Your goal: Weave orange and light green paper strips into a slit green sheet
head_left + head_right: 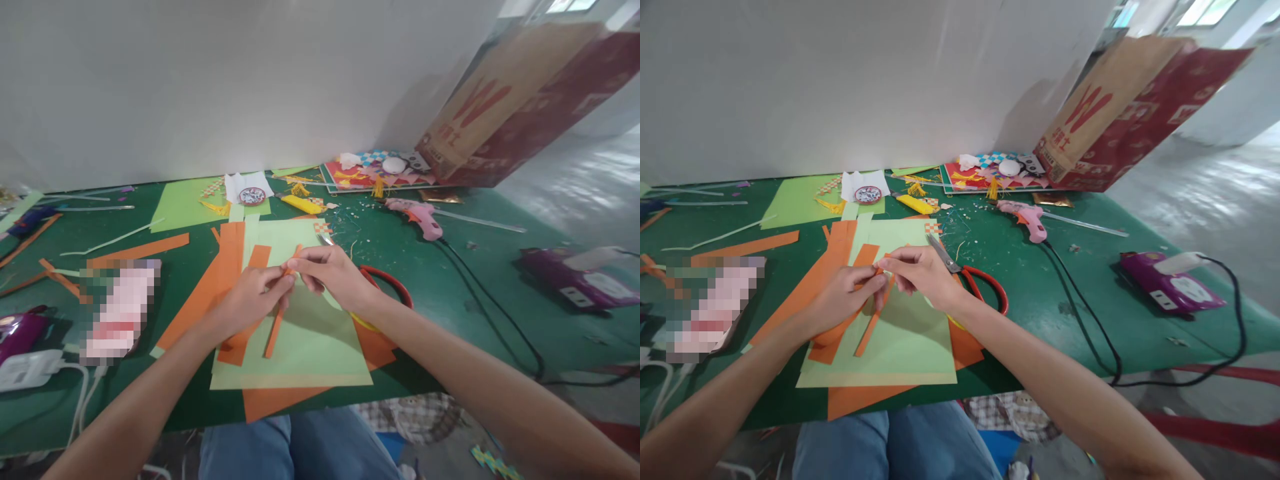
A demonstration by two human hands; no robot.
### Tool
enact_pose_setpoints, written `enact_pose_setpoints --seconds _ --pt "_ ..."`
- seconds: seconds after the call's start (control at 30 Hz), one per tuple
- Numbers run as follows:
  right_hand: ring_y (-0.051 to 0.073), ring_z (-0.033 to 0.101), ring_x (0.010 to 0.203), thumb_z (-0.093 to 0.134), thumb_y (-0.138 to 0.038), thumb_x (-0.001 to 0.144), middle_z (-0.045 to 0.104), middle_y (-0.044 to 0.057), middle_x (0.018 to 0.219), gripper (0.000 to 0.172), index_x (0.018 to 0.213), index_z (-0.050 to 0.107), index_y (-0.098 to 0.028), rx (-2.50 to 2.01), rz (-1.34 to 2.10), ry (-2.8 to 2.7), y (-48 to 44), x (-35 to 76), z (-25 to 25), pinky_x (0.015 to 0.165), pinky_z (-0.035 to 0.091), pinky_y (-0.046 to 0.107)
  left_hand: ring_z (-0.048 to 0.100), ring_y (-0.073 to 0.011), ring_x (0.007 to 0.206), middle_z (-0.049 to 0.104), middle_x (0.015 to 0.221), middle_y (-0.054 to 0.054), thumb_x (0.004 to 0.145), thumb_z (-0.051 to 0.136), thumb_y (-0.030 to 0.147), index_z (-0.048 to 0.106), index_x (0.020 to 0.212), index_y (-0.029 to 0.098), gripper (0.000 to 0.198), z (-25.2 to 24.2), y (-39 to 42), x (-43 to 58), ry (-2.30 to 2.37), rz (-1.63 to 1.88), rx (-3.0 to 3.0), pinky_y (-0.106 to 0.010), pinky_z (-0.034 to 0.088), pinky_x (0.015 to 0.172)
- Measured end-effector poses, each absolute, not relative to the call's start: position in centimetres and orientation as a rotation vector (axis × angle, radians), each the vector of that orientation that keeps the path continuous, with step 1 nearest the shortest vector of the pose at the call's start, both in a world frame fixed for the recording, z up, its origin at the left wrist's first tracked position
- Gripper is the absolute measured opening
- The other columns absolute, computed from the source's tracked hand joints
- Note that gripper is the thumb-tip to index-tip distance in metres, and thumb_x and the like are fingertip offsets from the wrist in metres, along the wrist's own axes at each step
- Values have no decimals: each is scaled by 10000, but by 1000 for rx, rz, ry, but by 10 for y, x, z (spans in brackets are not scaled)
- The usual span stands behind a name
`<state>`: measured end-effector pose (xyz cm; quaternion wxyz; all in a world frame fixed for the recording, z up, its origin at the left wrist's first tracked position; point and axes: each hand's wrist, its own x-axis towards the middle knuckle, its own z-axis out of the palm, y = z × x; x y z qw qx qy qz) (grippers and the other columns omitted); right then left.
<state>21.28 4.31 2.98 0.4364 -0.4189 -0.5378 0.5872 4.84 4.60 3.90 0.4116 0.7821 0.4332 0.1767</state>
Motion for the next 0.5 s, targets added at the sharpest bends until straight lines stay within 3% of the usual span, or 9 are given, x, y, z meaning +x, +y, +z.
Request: enact_pose_setpoints --seconds 0.33,0.5 --pt "53 354 380 736 -377 645 448 -72 399 245 610 631 -158 -1055 1440 -1257 44 211 30 397 266 219 456 -91 440 628 551 13 920 342 368 468 600 183 390 39 45 47 1074 406 1914 -213 359 467" --pt "47 347 371 732 -348 662 444 -71 379 272 536 584 -157 -1043 1454 -1272 43 212 31 405 269 219 520 -108 493 631 557 0 909 373 363 495 613 178 370 40 45 47 1084 412 1867 -217 374 483"
